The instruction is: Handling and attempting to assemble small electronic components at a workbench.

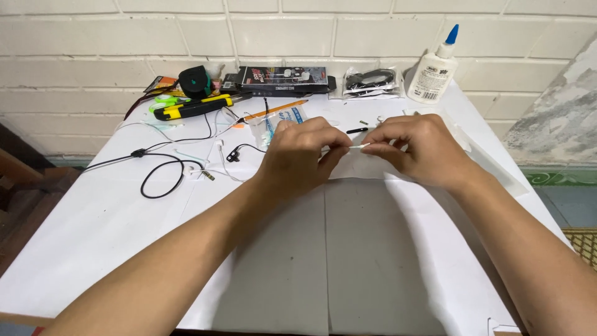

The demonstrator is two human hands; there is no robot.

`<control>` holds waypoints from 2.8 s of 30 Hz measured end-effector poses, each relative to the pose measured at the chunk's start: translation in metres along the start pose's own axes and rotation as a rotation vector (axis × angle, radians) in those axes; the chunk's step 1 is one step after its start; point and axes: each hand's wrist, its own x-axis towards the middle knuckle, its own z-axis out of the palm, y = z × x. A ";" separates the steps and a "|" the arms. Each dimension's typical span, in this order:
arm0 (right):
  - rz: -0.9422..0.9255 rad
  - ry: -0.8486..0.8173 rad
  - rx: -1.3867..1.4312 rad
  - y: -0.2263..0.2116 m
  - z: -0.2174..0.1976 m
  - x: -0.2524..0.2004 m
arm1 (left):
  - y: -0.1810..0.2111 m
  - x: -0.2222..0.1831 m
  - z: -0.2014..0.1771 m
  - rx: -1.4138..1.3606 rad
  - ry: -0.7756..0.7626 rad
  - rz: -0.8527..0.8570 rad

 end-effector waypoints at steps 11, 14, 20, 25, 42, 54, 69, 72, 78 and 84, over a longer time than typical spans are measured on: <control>0.056 -0.072 0.004 -0.006 -0.004 0.002 | -0.002 -0.001 0.005 -0.023 -0.037 -0.006; 0.066 -0.091 0.030 -0.009 -0.004 0.002 | -0.001 -0.002 0.006 0.023 -0.039 -0.028; 0.054 -0.125 0.058 -0.011 -0.006 0.003 | 0.000 0.000 0.004 0.009 -0.082 -0.030; 0.092 -0.113 0.038 -0.013 -0.006 0.004 | 0.000 -0.003 0.006 -0.054 -0.074 -0.006; 0.123 -0.120 0.026 -0.008 -0.004 0.002 | 0.000 -0.001 0.007 0.046 0.013 0.007; 0.385 0.180 -0.092 0.056 -0.025 -0.014 | -0.036 0.004 -0.008 -0.075 -0.030 -0.237; 0.680 0.524 -0.059 0.126 -0.044 -0.052 | -0.037 0.016 -0.038 -0.025 -0.390 -0.205; 0.547 0.377 -0.099 0.110 -0.037 -0.044 | -0.022 0.029 -0.034 0.092 -0.666 -0.458; 0.387 0.203 -0.106 0.091 -0.034 -0.040 | -0.034 0.047 0.024 0.161 -0.814 -0.513; 0.248 0.112 -0.109 0.085 -0.016 -0.029 | -0.031 0.042 0.075 0.306 -0.730 -0.308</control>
